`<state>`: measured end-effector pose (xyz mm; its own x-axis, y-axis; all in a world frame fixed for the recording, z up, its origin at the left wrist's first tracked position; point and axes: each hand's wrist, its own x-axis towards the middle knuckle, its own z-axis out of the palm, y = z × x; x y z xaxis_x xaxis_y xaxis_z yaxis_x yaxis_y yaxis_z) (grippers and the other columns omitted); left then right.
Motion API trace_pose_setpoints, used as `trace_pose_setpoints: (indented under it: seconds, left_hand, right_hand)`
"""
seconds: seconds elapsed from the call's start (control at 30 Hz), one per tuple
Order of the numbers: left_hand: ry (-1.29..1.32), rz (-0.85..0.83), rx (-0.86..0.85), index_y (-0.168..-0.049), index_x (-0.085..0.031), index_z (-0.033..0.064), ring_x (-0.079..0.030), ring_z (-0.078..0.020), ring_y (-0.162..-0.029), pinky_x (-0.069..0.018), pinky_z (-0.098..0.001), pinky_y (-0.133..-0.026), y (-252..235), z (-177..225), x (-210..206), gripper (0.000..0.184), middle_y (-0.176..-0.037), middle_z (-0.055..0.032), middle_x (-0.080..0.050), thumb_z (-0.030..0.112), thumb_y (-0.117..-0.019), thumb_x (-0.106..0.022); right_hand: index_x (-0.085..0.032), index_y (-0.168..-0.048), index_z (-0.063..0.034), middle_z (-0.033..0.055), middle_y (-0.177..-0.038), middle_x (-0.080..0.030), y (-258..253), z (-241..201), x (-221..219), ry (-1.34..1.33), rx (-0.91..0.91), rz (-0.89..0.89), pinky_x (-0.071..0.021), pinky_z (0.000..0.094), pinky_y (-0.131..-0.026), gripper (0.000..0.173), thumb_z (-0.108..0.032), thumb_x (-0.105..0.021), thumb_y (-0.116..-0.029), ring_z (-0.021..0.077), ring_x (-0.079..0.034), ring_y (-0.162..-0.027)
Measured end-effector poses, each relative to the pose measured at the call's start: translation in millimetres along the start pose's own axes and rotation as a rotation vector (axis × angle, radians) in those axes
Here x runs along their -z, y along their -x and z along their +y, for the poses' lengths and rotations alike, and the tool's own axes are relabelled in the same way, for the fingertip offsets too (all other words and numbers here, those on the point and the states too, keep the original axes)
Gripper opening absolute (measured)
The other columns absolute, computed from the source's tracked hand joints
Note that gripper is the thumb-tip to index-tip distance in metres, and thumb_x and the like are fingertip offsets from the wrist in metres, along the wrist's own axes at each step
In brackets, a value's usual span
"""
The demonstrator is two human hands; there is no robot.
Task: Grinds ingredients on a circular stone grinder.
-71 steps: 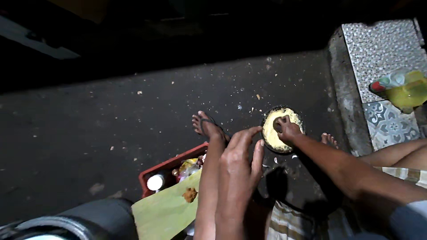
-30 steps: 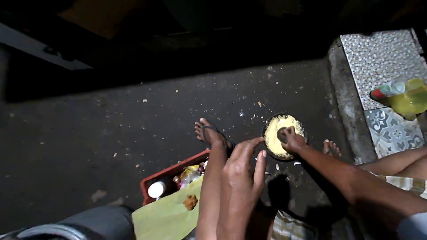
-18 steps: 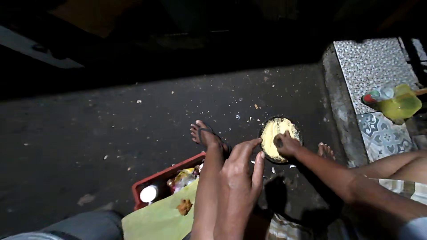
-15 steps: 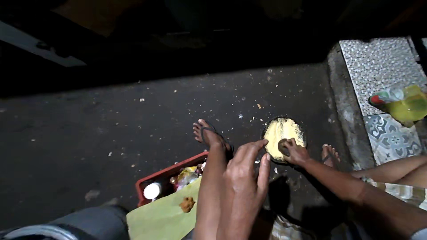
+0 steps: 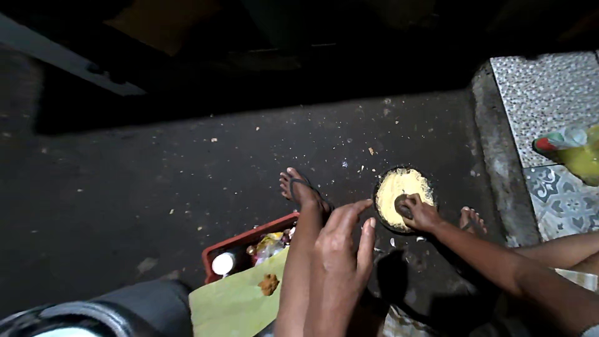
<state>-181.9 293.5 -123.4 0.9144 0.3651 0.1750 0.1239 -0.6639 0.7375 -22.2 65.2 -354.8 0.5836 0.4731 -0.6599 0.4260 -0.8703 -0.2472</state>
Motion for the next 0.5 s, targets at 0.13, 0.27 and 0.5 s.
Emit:
trace_pose_setpoints:
  seconds: [0.13,0.27,0.5]
  left_hand:
    - [-0.026,-0.005,0.011,-0.118,-0.072,0.007,-0.07,-0.0073,-0.096,-0.0585,-0.0242,-0.086,-2.4,0.5,-0.6,0.029,-0.108,-0.0052,-0.073,0.025,-0.1016,-0.056]
    - [-0.002,0.035,0.013,-0.119,-0.072,0.0064,-0.071,-0.0077,-0.094,-0.0594,-0.0247,-0.085,-0.2,-2.8,0.5,0.029,-0.108,-0.0056,-0.073,0.024,-0.1013,-0.056]
    - [0.041,0.058,0.012,-0.117,-0.072,0.005,-0.07,-0.0067,-0.095,-0.0586,-0.0229,-0.085,4.0,-0.9,8.3,0.029,-0.107,-0.0055,-0.073,0.023,-0.1006,-0.057]
  right_hand:
    - [-0.051,-0.148,-0.0175,0.0256,-0.158,-0.037,-29.5,-21.2,40.0,-0.419,-0.275,0.116,-0.0522,0.062,-0.096,0.066,-0.04,-0.076,-0.0909,0.047,-0.06,-0.121]
    - [-0.047,-0.148,-0.0117,0.0305,-0.146,-0.048,-64.2,-20.9,51.9,-0.797,-0.277,0.159,-0.0487,0.0621,-0.098,0.072,-0.038,-0.08,-0.0897,0.0454,-0.057,-0.123]
    - [-0.051,-0.148,-0.0214,0.0252,-0.159,-0.035,-17.9,-50.9,9.7,0.022,-0.009,-0.044,-0.0561,0.0631,-0.083,0.065,-0.033,-0.074,-0.0885,0.0467,-0.067,-0.104]
